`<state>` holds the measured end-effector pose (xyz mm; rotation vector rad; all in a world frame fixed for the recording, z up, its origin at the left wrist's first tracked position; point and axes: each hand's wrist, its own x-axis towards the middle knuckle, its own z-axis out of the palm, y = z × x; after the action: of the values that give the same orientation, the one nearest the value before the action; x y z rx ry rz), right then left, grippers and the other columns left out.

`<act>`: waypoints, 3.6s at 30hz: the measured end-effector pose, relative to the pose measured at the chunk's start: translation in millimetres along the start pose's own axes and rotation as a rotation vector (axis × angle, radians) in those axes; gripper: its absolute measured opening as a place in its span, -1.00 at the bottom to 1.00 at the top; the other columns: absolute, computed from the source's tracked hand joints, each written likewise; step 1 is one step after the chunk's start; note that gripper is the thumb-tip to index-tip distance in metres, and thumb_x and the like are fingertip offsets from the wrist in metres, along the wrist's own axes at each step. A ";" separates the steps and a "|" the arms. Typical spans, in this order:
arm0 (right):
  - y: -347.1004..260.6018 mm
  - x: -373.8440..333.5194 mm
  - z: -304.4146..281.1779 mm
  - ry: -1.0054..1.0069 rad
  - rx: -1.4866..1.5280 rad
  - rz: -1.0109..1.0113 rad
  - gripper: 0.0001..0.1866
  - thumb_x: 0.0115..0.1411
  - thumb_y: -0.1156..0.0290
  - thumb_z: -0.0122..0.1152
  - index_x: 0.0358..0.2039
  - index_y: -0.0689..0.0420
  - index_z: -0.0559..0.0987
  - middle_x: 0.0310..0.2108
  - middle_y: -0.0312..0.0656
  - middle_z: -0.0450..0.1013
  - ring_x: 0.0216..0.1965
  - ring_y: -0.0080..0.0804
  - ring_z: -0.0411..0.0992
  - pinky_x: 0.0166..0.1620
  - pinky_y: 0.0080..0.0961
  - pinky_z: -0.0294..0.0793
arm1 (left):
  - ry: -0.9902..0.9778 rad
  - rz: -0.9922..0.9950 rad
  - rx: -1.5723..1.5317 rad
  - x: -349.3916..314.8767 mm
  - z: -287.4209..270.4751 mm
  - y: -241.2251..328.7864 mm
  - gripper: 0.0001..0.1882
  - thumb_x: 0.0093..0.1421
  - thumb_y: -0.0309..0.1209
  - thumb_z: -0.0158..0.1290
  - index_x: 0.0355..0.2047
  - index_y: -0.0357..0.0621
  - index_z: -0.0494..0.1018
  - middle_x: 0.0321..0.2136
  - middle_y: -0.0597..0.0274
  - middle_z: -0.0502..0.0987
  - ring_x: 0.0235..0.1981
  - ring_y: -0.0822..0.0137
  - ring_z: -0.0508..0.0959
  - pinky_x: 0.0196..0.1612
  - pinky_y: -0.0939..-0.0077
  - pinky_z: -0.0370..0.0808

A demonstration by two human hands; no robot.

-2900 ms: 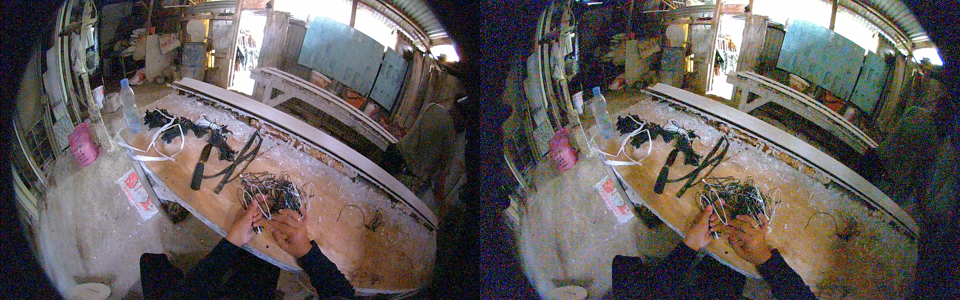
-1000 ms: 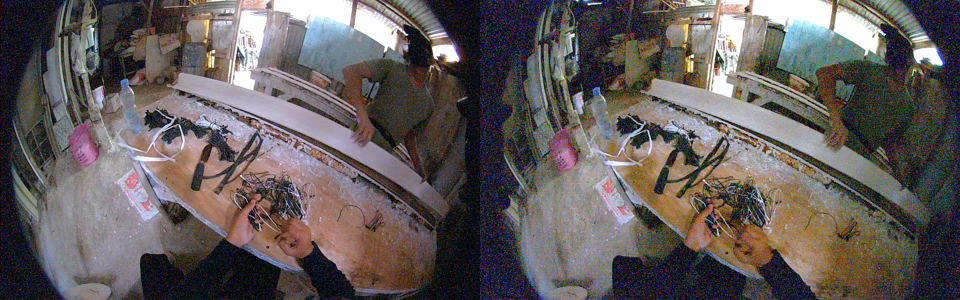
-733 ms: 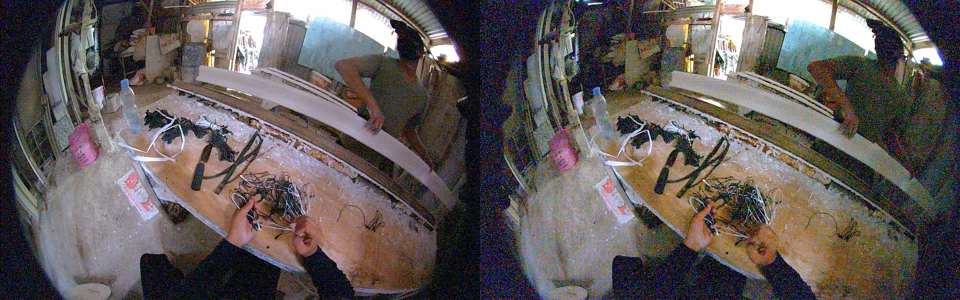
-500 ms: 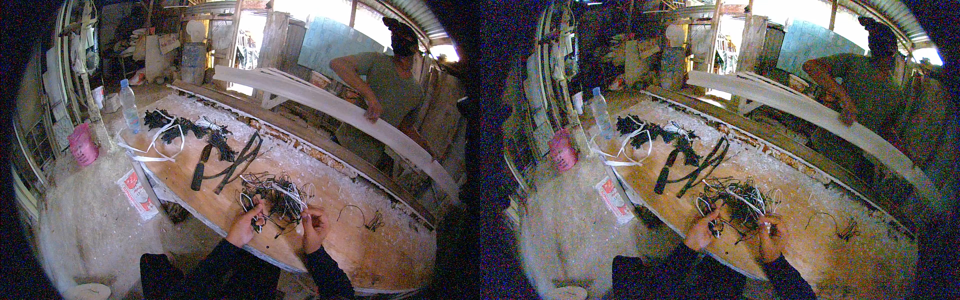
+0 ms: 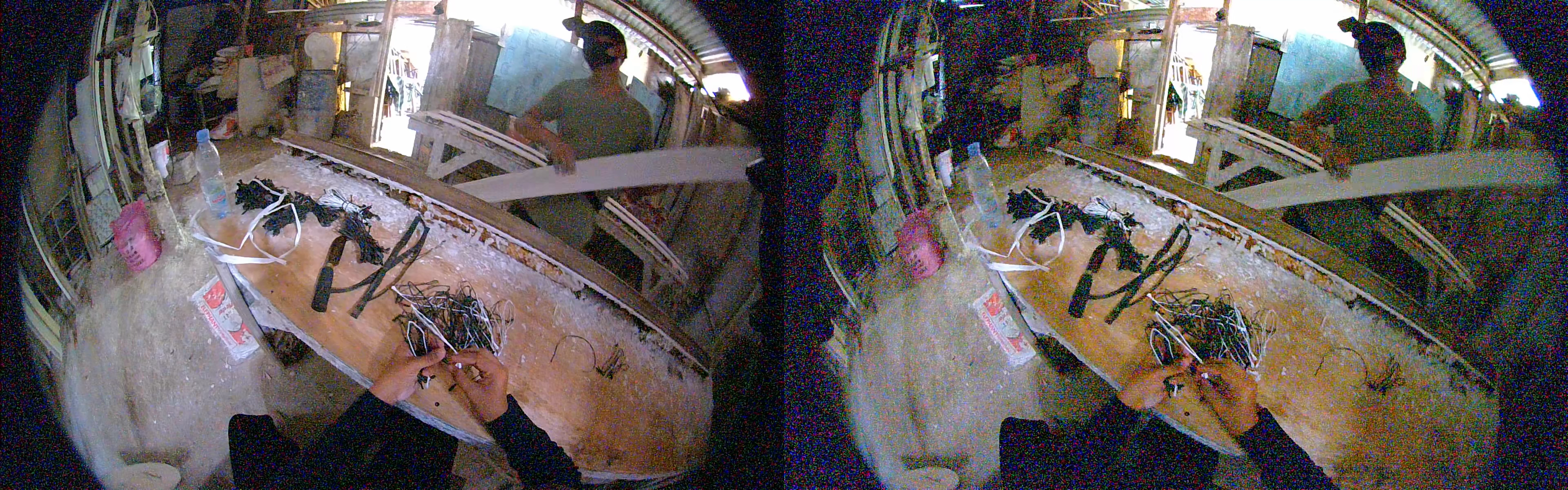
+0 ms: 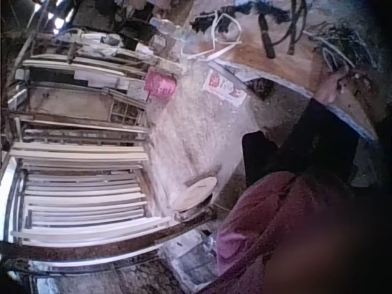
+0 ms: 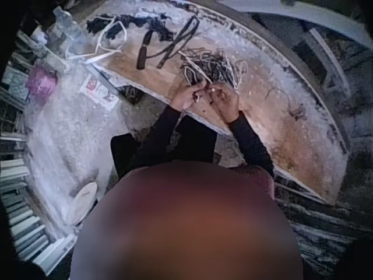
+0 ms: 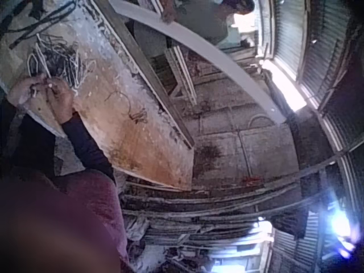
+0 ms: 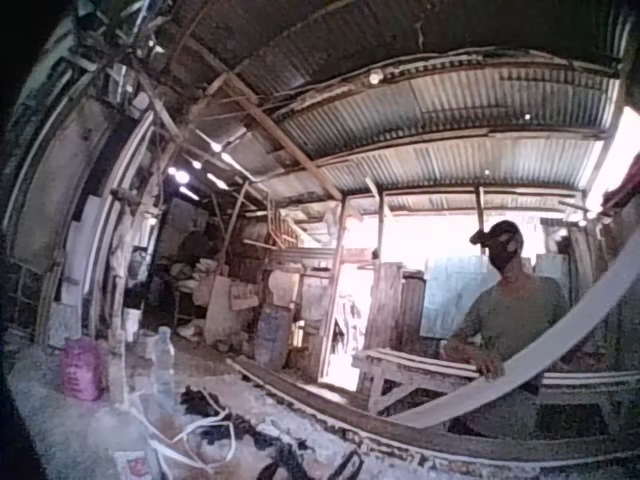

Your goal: The person sits at a workbench and repeatedly picks up, untangles, and separates small wire harnesses by hand. The person handles the harnesses one at a time, placing them back on the table after separation.

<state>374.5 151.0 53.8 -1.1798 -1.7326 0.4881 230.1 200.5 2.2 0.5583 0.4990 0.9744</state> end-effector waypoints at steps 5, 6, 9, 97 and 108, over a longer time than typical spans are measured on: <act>1.3 -1.5 0.9 -0.059 0.007 -0.007 -0.81 -0.11 0.58 0.22 -0.40 0.16 0.54 -0.38 -0.14 0.47 -0.30 -0.28 0.43 -0.21 -0.43 0.38 | -0.077 0.106 0.014 1.3 -1.2 -0.1 -0.78 0.09 -0.40 0.06 -0.26 -0.07 0.31 -0.45 0.40 0.39 -0.52 0.63 0.31 -0.56 0.77 0.20; 1.2 -2.2 1.9 -0.069 0.008 -0.013 -0.81 -0.11 0.57 0.23 -0.40 0.15 0.54 -0.38 -0.14 0.47 -0.30 -0.27 0.43 -0.21 -0.43 0.38 | -0.126 0.164 0.044 1.7 -1.2 -0.1 -0.76 0.10 -0.36 0.05 -0.24 -0.07 0.31 -0.46 0.41 0.38 -0.52 0.63 0.31 -0.55 0.77 0.20; 1.6 -3.2 3.7 -0.137 0.069 0.001 -0.82 -0.09 0.54 0.24 -0.40 0.14 0.54 -0.36 -0.14 0.47 -0.31 -0.28 0.43 -0.23 -0.47 0.40 | -0.082 0.008 0.052 0.4 -2.5 -1.6 -0.75 0.13 -0.25 0.01 -0.23 -0.06 0.33 -0.48 0.43 0.36 -0.52 0.61 0.32 -0.54 0.77 0.22; 18.0 21.8 -42.8 0.192 0.072 -0.005 -0.91 0.03 0.47 0.10 -0.41 0.12 0.41 -0.45 -0.22 0.38 -0.42 -0.41 0.32 -0.36 -0.55 0.33 | -0.146 0.031 -0.201 9.1 -7.4 2.9 -0.66 0.17 -0.08 -0.10 -0.55 -0.04 0.19 -0.71 0.48 0.11 -0.69 0.58 0.14 -0.58 0.70 0.15; 5.7 17.7 -32.1 0.319 0.578 0.235 -0.91 0.14 0.37 0.04 -0.42 0.06 0.36 -0.54 -0.28 0.40 -0.60 -0.62 0.27 -0.52 -0.66 0.25 | -0.169 -0.083 0.018 6.0 -4.0 3.4 -0.62 0.18 -0.16 -0.07 -0.18 -0.23 0.33 -0.71 0.53 0.13 -0.70 0.64 0.13 -0.63 0.77 0.09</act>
<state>403.6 163.5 73.1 -0.9725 -1.0799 0.8273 228.4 208.0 0.6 0.6253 0.3774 0.8368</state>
